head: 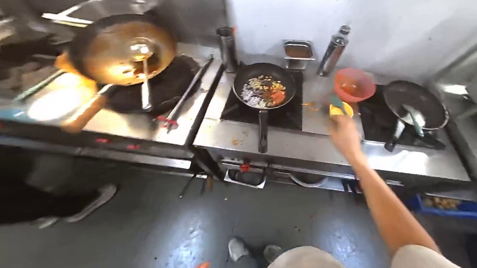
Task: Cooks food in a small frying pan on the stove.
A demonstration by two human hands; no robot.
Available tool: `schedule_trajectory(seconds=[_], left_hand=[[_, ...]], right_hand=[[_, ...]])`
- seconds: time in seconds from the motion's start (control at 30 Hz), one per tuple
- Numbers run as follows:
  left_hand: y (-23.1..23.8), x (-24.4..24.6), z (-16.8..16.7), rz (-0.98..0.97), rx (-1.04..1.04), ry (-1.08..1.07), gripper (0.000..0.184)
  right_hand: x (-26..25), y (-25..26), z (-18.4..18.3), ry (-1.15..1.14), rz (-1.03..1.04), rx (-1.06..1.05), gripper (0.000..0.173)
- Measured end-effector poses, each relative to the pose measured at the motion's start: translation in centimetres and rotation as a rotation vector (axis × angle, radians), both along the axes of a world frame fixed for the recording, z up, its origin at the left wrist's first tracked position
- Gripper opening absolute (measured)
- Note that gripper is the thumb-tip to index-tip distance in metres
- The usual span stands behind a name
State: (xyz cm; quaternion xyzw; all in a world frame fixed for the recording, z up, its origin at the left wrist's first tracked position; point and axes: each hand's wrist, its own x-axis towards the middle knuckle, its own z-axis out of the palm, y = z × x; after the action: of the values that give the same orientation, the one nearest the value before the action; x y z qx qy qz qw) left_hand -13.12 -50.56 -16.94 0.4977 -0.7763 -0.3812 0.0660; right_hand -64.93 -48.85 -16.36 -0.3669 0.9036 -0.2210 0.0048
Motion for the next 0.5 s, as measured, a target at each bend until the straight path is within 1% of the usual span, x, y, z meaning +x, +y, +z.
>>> schedule_trajectory(seconds=[0.03, 0.07, 0.1, 0.13, 0.17, 0.2, 0.27, 0.3, 0.37, 0.4, 0.43, 0.5], left_hand=[[-3.2, -1.9, -0.3, -0.070, 0.039, 0.046, 0.058], [-6.2, -4.1, -0.8, -0.131, 0.083, 0.105, 0.059], [-8.9, -6.4, -1.4, -0.170, 0.145, 0.169, 0.059], [-11.5, -8.8, -2.4, -0.193, 0.222, 0.230, 0.059], [-14.1, -11.2, -3.5, -0.202, 0.297, 0.289, 0.060], [-16.4, -13.7, -4.4, -0.200, 0.395, 0.344, 0.059], [-20.6, -18.6, -5.7, -0.152, 0.630, 0.437, 0.056], [-22.4, -21.0, -6.3, -0.130, 0.758, 0.468, 0.055], [-24.5, -25.4, -7.4, -0.126, 0.996, 0.532, 0.055], [-24.9, -27.4, -7.9, -0.125, 1.104, 0.575, 0.053], [-25.1, -29.3, -8.2, -0.111, 1.186, 0.618, 0.050], [-25.1, -32.9, -8.1, 0.026, 1.266, 0.656, 0.040]], right_hand=[[-4.1, 1.5, -1.2, -0.022, -0.174, 0.060, 0.045], [-7.2, 2.7, -2.4, -0.059, -0.290, 0.110, 0.055], [-9.5, 3.6, -3.7, -0.115, -0.353, 0.175, 0.063], [-10.9, 3.9, -4.9, -0.175, -0.371, 0.239, 0.068], [-11.8, 4.0, -6.2, -0.217, -0.358, 0.276, 0.069], [-12.1, 4.0, -7.4, -0.240, -0.341, 0.285, 0.065], [-11.4, 3.3, -8.4, -0.211, -0.327, 0.271, 0.053], [-10.7, 2.8, -8.5, -0.171, -0.326, 0.251, 0.050], [-9.3, 2.5, -8.1, -0.044, -0.321, 0.191, 0.047], [-8.1, 2.2, -7.1, 0.020, -0.306, 0.143, 0.046], [-6.8, 1.2, -5.6, 0.078, -0.263, 0.104, 0.046], [-4.7, -2.7, -1.6, 0.142, -0.079, 0.096, 0.045]])
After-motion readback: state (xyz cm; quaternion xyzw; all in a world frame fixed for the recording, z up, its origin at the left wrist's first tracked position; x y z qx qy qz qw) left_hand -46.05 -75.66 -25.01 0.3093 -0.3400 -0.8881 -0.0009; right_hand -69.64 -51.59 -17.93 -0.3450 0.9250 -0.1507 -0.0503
